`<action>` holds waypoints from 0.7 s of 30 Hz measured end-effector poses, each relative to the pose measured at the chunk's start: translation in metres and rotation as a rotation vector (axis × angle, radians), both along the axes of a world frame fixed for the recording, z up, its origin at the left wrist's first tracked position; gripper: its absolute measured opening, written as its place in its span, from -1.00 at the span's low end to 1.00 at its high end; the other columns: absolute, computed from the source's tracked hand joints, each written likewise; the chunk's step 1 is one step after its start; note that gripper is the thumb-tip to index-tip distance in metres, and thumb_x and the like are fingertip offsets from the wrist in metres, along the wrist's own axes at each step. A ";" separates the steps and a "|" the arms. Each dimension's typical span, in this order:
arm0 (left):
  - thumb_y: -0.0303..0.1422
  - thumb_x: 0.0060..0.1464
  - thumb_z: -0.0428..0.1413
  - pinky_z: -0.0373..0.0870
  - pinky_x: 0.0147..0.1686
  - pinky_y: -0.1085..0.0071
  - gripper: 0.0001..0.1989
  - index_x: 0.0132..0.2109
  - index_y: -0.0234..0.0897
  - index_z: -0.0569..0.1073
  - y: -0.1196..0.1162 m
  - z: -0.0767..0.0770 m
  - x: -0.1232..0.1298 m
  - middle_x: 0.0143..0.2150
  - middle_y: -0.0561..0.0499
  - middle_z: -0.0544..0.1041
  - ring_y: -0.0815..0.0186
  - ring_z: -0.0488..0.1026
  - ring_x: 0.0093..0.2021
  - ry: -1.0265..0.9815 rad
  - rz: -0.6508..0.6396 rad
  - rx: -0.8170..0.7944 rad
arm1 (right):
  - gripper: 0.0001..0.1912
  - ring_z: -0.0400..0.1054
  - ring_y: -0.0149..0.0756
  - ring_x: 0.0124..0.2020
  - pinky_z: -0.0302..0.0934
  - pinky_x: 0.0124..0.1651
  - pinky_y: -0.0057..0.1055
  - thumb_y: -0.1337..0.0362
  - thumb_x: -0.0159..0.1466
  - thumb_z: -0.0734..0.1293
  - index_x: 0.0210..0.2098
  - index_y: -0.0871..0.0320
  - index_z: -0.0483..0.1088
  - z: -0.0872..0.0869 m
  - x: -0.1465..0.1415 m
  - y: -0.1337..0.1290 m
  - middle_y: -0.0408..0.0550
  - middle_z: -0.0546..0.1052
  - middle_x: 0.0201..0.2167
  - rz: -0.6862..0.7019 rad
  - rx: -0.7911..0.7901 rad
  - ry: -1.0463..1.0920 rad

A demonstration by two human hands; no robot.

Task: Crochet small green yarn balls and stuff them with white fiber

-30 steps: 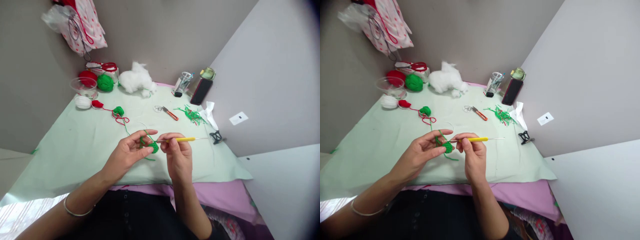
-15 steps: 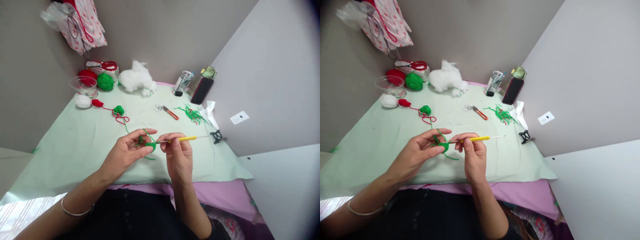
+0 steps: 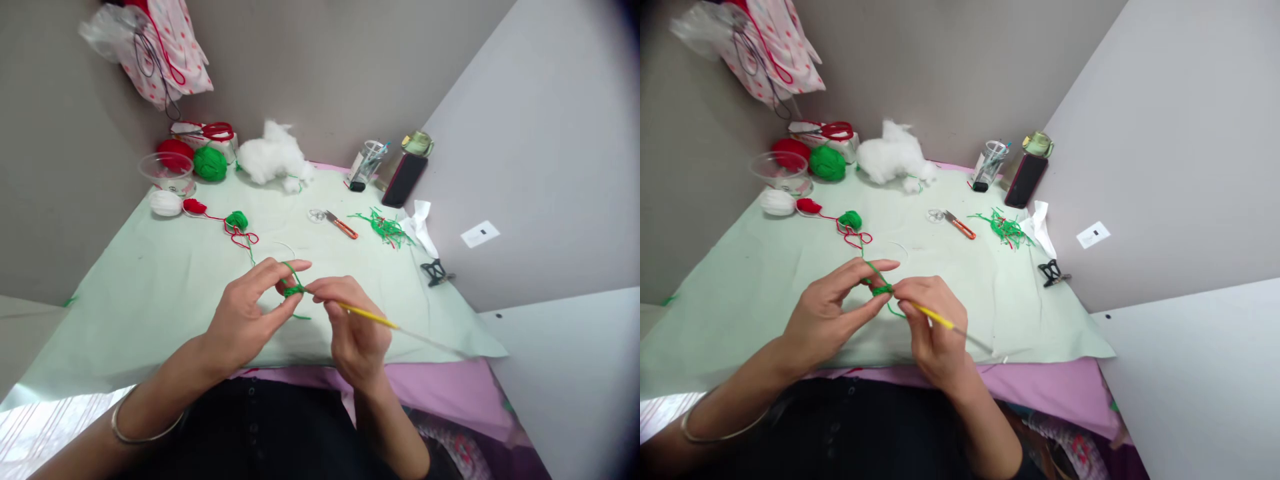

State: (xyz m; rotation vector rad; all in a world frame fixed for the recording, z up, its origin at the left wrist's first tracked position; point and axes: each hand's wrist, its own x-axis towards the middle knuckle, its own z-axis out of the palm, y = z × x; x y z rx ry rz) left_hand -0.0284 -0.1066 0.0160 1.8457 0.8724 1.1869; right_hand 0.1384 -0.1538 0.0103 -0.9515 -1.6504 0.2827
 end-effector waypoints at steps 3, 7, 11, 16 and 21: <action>-0.54 0.19 0.17 0.44 -0.12 0.46 -0.66 0.08 -0.20 0.59 -0.002 -0.002 0.002 -0.24 0.03 0.52 0.40 0.46 -0.26 0.007 -0.008 0.132 | -0.74 0.50 -0.23 -0.17 0.43 -0.18 -0.26 0.48 0.39 0.26 -0.01 0.12 0.46 -0.008 -0.003 0.000 0.07 0.61 -0.16 -0.131 0.138 -0.242; -0.41 0.22 0.21 0.43 -0.11 0.43 -0.63 0.16 -0.14 0.54 -0.008 0.000 0.006 -0.22 0.03 0.53 0.36 0.48 -0.21 -0.192 -0.099 -0.273 | -0.69 0.51 -0.22 -0.14 0.45 -0.19 -0.31 0.51 0.33 0.33 0.00 0.10 0.51 -0.026 -0.010 0.002 0.05 0.59 -0.14 -0.328 0.310 -0.300; -0.27 0.12 0.32 0.39 -0.22 0.48 -0.52 0.19 -0.13 0.54 -0.008 0.002 0.009 -0.29 0.07 0.47 0.40 0.40 -0.29 -0.521 -0.308 -0.849 | -0.64 0.51 -0.24 -0.11 0.46 -0.16 -0.31 0.51 0.34 0.33 0.02 -0.01 0.53 -0.029 -0.013 0.002 -0.02 0.56 -0.10 -0.354 0.350 -0.203; -0.36 0.07 0.36 0.32 -0.20 0.53 -0.60 0.09 -0.15 0.62 0.002 0.002 0.004 -0.26 0.05 0.45 0.43 0.34 -0.26 -0.614 -0.313 -0.983 | -0.74 0.49 -0.25 -0.26 0.42 -0.24 -0.25 0.39 0.42 0.26 -0.07 -0.01 0.55 -0.010 -0.007 -0.002 -0.05 0.58 -0.25 -0.146 0.048 0.228; -0.34 0.08 0.34 0.31 -0.19 0.48 -0.66 0.03 -0.17 0.65 0.002 0.004 0.003 -0.26 0.04 0.45 0.39 0.35 -0.26 -0.555 -0.257 -0.835 | -0.81 0.39 -0.33 -0.43 0.31 -0.36 -0.31 0.28 0.43 0.28 -0.21 0.05 0.55 -0.002 -0.004 0.002 -0.08 0.53 -0.34 0.018 -0.175 0.625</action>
